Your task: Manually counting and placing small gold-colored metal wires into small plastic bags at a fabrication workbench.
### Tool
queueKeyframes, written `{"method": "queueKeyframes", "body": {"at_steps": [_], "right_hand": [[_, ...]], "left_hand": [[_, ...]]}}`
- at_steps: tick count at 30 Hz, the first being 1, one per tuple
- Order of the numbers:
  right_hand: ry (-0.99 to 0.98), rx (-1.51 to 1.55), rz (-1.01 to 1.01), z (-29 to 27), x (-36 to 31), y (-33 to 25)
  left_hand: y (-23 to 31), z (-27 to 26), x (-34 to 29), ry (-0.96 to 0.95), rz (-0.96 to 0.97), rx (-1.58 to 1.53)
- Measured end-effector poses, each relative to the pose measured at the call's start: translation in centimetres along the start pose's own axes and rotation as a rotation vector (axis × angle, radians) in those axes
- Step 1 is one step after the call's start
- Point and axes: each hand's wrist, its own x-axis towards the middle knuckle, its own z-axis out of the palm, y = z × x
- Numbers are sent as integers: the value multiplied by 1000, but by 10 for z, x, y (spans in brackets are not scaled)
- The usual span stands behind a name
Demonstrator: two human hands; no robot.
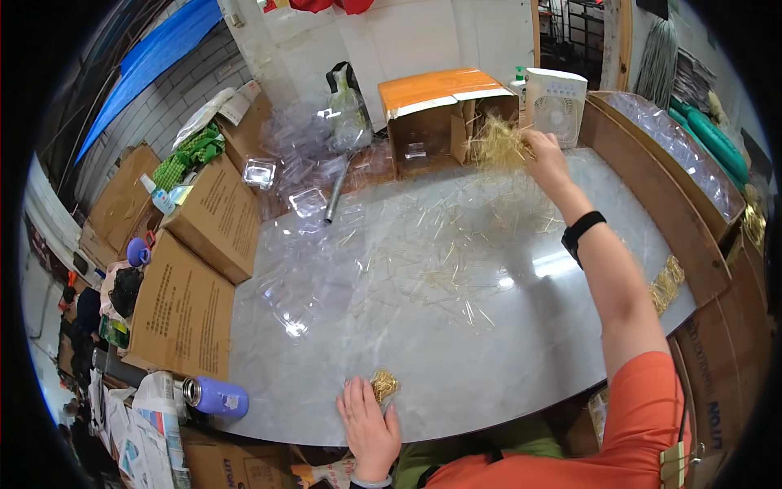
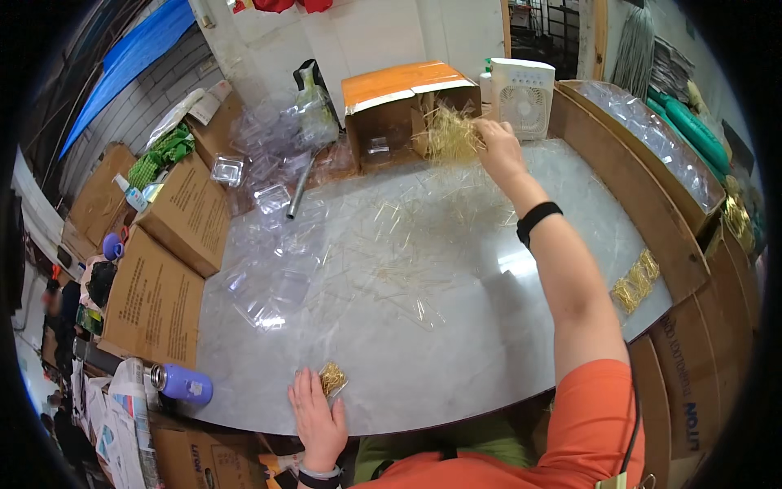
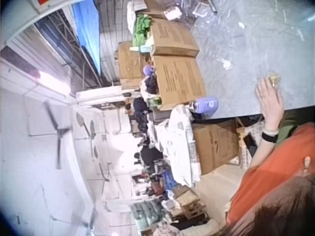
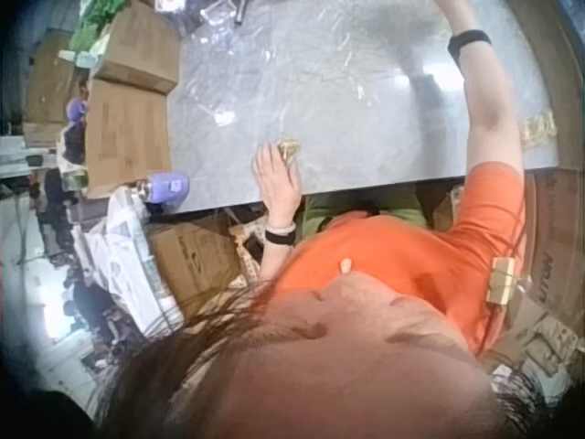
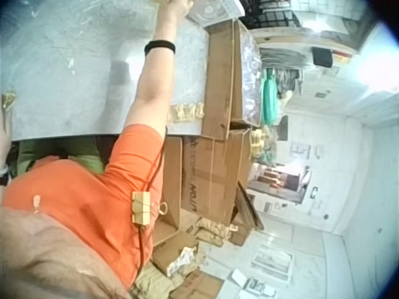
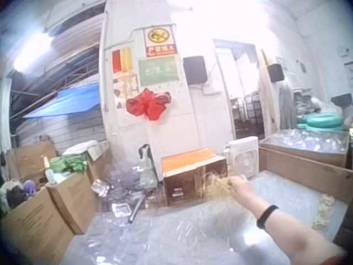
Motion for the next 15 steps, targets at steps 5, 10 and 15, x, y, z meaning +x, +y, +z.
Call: {"method": "queueKeyframes", "body": {"at_steps": [5,10,15], "right_hand": [[11,18,56,-5,4,-17],[100,46,-81,-8,9,-28],[-98,35,-102,0,26,-57]], "left_hand": [[0,-1,-2,-8,-23,-1],[1,3,-1,-2,-30,-7],[1,2,-3,7,-21,32]]}}
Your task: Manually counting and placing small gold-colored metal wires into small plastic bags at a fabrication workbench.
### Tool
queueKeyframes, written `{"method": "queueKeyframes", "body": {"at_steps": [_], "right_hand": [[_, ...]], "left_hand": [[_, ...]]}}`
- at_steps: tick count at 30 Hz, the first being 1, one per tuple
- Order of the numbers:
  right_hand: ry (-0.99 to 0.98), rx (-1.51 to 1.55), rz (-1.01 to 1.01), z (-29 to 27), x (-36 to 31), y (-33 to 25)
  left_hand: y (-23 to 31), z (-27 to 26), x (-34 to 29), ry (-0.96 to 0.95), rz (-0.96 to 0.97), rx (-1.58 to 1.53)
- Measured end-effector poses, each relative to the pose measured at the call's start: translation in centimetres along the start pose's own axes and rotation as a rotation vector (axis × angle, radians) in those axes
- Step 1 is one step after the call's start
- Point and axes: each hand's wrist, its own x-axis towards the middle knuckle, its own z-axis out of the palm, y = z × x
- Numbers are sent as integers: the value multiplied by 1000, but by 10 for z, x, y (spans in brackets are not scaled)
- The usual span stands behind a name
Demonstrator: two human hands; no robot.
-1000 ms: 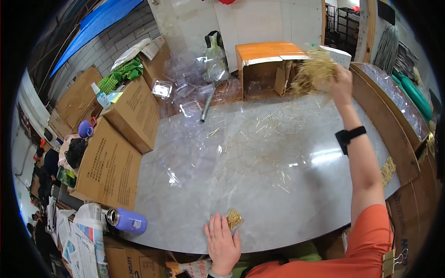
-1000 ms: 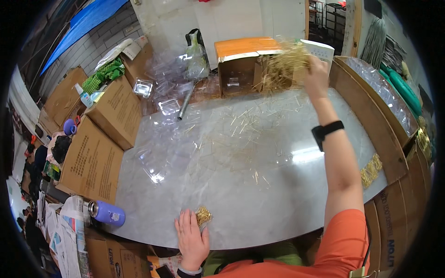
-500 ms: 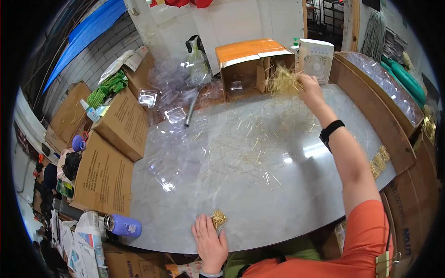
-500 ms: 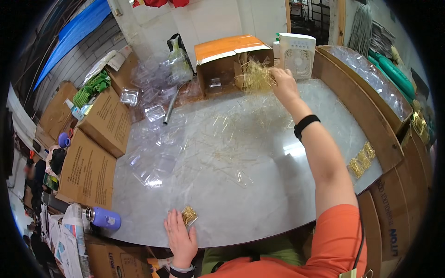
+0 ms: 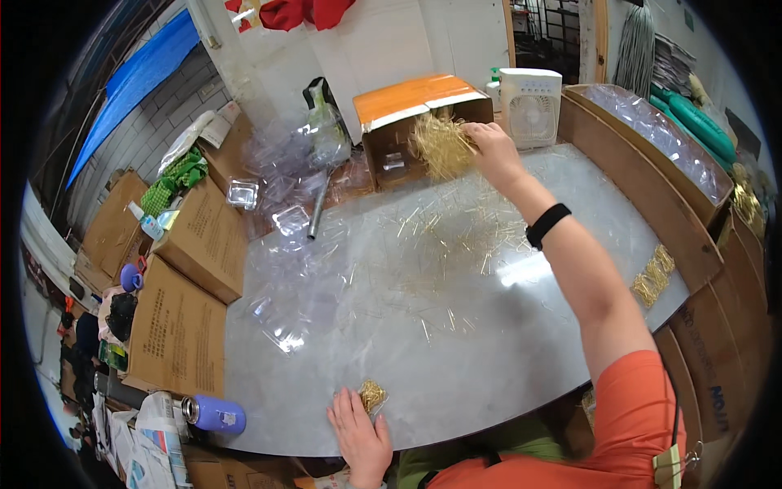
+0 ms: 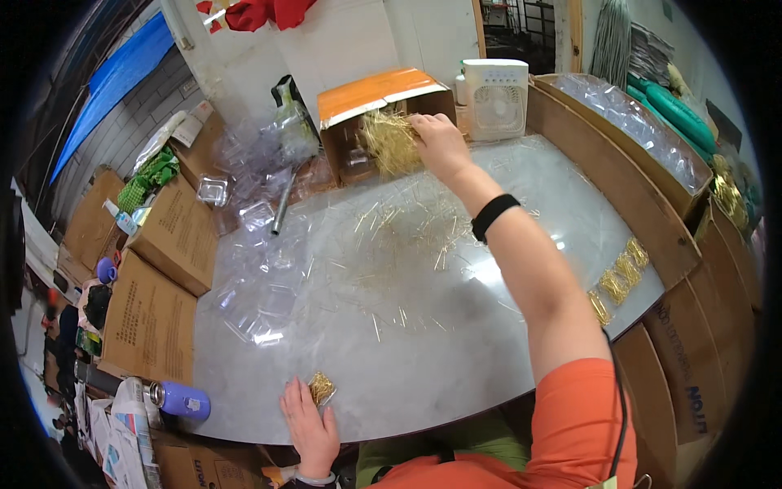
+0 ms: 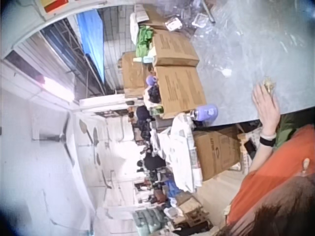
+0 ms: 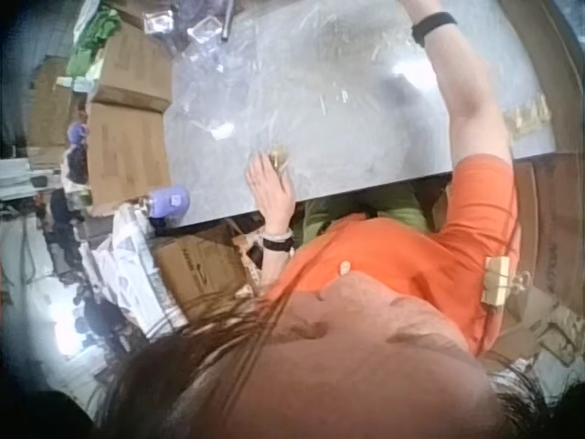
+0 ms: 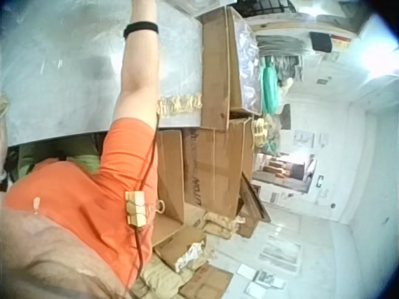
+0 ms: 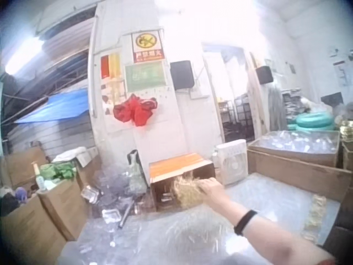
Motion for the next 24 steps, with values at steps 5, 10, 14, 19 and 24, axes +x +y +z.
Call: {"method": "queueKeyframes", "body": {"at_steps": [5,10,14,19,24], "right_hand": [[193,22,-67,-9,12,-15],[377,-314,-116,-64,8,27],[379,-596,-102,-88,-25,98],[-26,-703,164,-50,-133,180],[-500,-547,144,-57,-152,162]], "left_hand": [[-4,3,1,-1,7,10],[-4,2,0,1,21,20],[-2,-2,-1,-9,11,-14],[0,-1,1,-13,26,-18],[-1,-3,1,-5,16,-28]]}}
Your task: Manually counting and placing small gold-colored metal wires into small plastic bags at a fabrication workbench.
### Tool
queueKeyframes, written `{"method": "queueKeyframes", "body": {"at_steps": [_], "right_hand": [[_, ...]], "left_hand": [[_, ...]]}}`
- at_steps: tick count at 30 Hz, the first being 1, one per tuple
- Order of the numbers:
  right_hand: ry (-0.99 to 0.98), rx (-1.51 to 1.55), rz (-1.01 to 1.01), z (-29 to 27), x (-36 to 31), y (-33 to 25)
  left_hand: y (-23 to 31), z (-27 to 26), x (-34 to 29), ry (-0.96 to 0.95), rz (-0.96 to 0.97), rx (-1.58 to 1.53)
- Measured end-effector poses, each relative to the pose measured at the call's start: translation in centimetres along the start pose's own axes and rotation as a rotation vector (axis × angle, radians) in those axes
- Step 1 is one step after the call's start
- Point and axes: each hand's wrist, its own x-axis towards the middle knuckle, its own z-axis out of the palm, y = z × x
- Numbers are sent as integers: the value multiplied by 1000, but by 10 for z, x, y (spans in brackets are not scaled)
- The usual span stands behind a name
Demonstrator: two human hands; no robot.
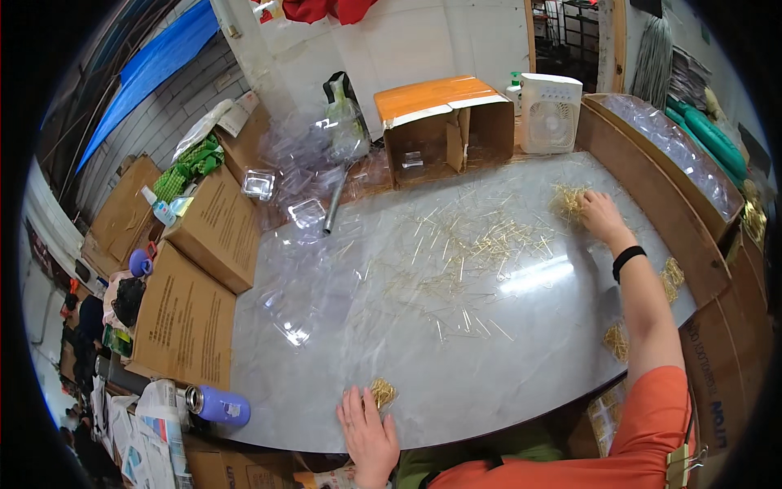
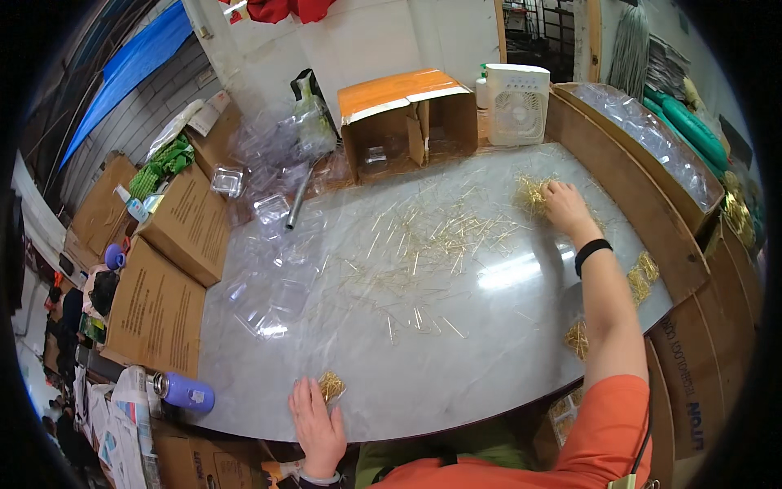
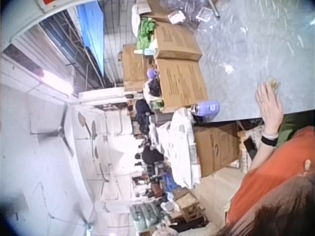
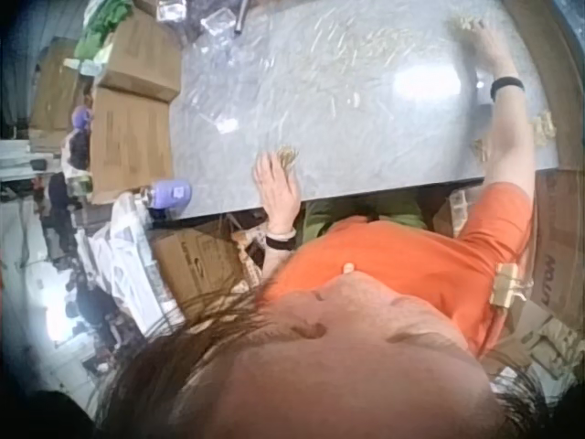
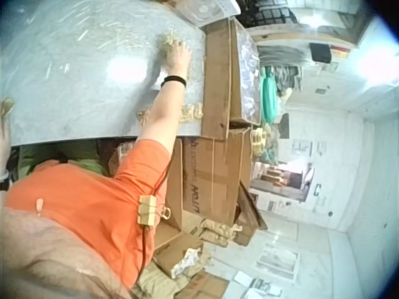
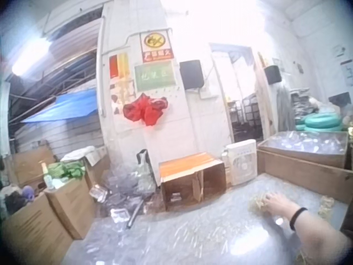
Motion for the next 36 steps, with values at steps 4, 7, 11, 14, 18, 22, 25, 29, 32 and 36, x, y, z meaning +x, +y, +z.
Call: {"method": "queueKeyframes", "body": {"at_steps": [4,7,11,14,18,22,25,29,32,36], "right_hand": [[241,-333,4,-8,-13,8],[-45,-657,124,-50,-5,-18],[-385,327,-33,-93,33,-139],[-410,488,-380,-68,33,-237],[-607,344,-375,-79,4,-310],[-493,306,-439,-64,-56,-332],[-414,313,-500,-68,-111,-339],[-404,349,-562,-90,-163,-336],[-314,408,-519,-99,-191,-320],[-253,402,-524,-102,-224,-297]], "left_hand": [[2,0,1,-9,-5,14],[3,-2,1,2,-4,2],[-1,3,0,3,13,-47],[-7,-3,1,-2,48,4],[-34,-18,2,-33,80,180],[-71,-27,1,-12,40,247],[-77,-28,1,16,14,216],[-59,-29,-3,60,25,253],[-36,-27,-13,15,123,147],[3,-12,-30,-94,261,-115]]}}
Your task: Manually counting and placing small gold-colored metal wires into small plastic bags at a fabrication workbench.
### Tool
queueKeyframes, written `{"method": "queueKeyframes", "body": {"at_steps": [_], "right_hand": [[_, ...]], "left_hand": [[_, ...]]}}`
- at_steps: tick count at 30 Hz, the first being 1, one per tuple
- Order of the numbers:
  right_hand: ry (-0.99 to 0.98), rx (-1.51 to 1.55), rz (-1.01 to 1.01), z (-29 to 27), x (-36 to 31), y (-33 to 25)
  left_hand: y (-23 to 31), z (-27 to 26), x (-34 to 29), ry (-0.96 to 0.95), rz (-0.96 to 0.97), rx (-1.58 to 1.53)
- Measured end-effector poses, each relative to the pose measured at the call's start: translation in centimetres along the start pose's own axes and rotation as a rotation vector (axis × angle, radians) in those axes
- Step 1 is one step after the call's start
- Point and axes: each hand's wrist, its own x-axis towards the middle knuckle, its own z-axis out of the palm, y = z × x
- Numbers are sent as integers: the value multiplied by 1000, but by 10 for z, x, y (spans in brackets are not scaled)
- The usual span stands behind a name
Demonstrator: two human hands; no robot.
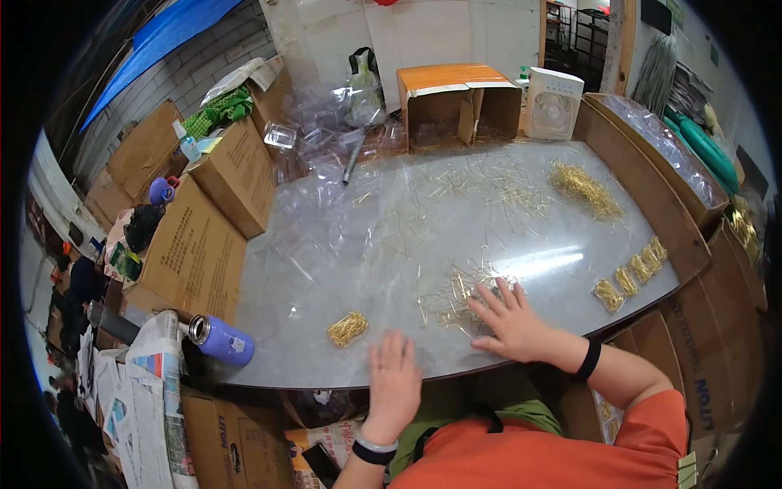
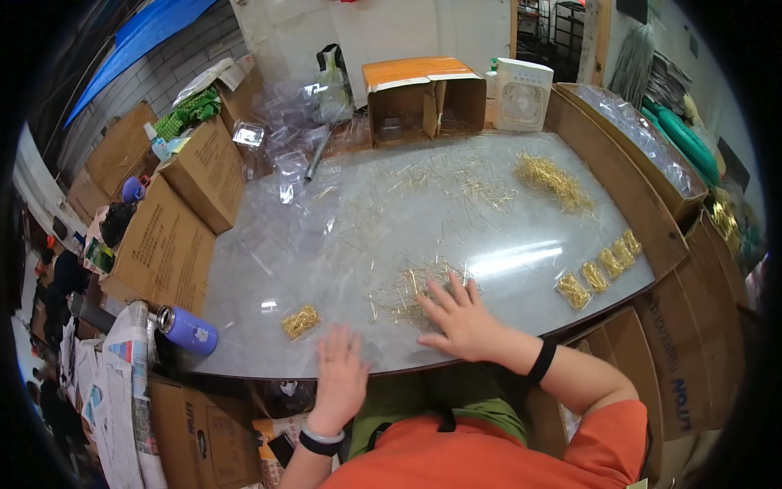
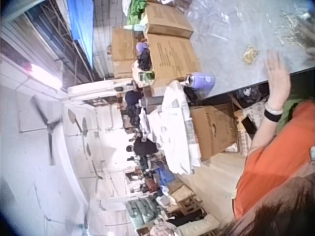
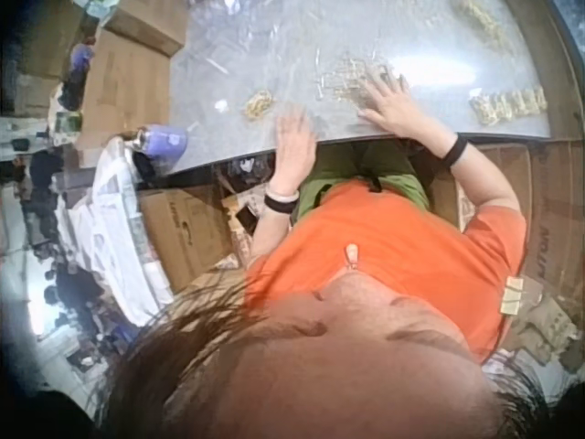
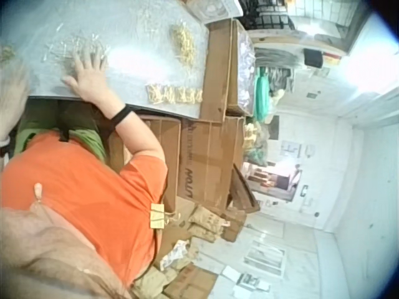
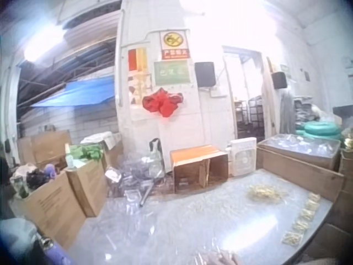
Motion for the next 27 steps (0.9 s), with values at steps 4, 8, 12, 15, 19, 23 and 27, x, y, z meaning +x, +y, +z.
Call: {"method": "queueKeyframes", "body": {"at_steps": [4,8,12,15,19,23,27], "right_hand": [[128,-33,4,19,5,13],[348,-34,155,27,13,9],[373,14,71,30,1,-8],[351,151,-73,27,-4,-14],[584,174,279,17,-17,22],[515,-6,670,24,-17,62],[404,70,358,24,-3,18]], "left_hand": [[21,20,18,6,85,-99],[26,28,30,-9,107,-52],[29,31,33,-14,92,-19],[30,34,37,-15,111,46],[26,31,35,-47,54,-4],[23,34,41,-42,-11,15],[19,36,53,-77,-8,-23]]}}
